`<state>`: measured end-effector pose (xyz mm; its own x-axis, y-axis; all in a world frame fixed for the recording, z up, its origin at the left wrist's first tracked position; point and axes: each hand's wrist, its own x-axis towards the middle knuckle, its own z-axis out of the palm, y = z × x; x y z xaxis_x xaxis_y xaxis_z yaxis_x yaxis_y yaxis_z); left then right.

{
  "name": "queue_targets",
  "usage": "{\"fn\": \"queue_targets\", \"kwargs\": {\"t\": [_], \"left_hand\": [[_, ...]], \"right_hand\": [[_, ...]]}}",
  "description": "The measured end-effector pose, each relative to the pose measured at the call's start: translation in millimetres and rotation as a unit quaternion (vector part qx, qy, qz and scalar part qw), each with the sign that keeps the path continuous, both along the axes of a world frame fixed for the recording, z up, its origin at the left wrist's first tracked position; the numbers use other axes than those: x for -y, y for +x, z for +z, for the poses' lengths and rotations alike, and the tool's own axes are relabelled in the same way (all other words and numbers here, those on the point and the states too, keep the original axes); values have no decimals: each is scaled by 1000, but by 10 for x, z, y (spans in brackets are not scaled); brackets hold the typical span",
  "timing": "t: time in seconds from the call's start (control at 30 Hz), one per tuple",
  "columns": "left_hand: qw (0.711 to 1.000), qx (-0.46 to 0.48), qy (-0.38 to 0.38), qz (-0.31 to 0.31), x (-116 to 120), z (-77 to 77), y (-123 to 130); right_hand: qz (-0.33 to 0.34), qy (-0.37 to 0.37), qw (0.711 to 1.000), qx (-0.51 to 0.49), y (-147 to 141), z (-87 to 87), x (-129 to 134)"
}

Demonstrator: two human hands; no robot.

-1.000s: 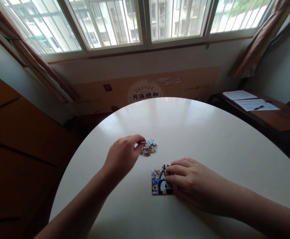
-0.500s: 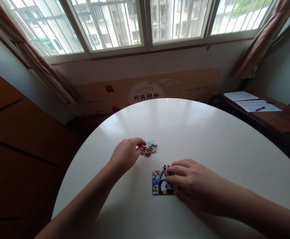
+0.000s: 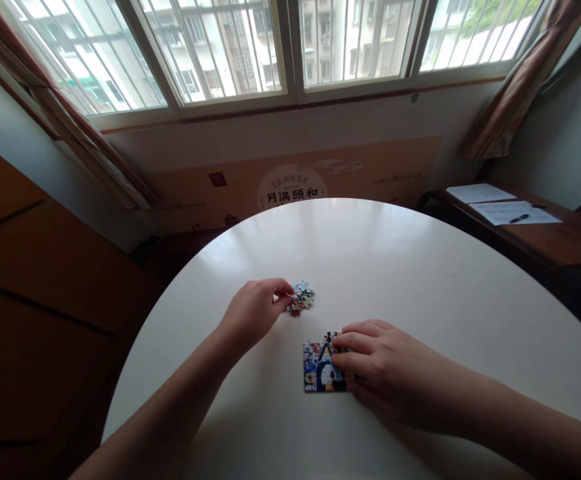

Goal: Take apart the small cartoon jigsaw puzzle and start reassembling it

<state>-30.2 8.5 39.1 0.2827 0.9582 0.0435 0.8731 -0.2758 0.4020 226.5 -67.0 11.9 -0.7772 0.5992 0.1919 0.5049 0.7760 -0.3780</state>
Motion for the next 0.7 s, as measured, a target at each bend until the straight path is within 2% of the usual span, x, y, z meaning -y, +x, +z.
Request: {"fn": "queue_targets", "kwargs": {"t": [0.1,0.27,0.47,0.57,0.7], "left_hand": [[1000,-6,5,4,-3,-27,7],[997,-31,78,4,-18,-68,-11],[993,-36,116,1,82,11,59],[992,-32,120,-32,197,41,155],[991,-58,70,-95,347,17,286]], "right_hand": [[-1,1,1000,-2,2,1,0],[1,3,1000,-4,4,2,2],[-1,4,1000,-3,-1,8,-2],[3,7,1000,5,-8,-1,-3],[3,25,999,27,-20,-22,3]]}}
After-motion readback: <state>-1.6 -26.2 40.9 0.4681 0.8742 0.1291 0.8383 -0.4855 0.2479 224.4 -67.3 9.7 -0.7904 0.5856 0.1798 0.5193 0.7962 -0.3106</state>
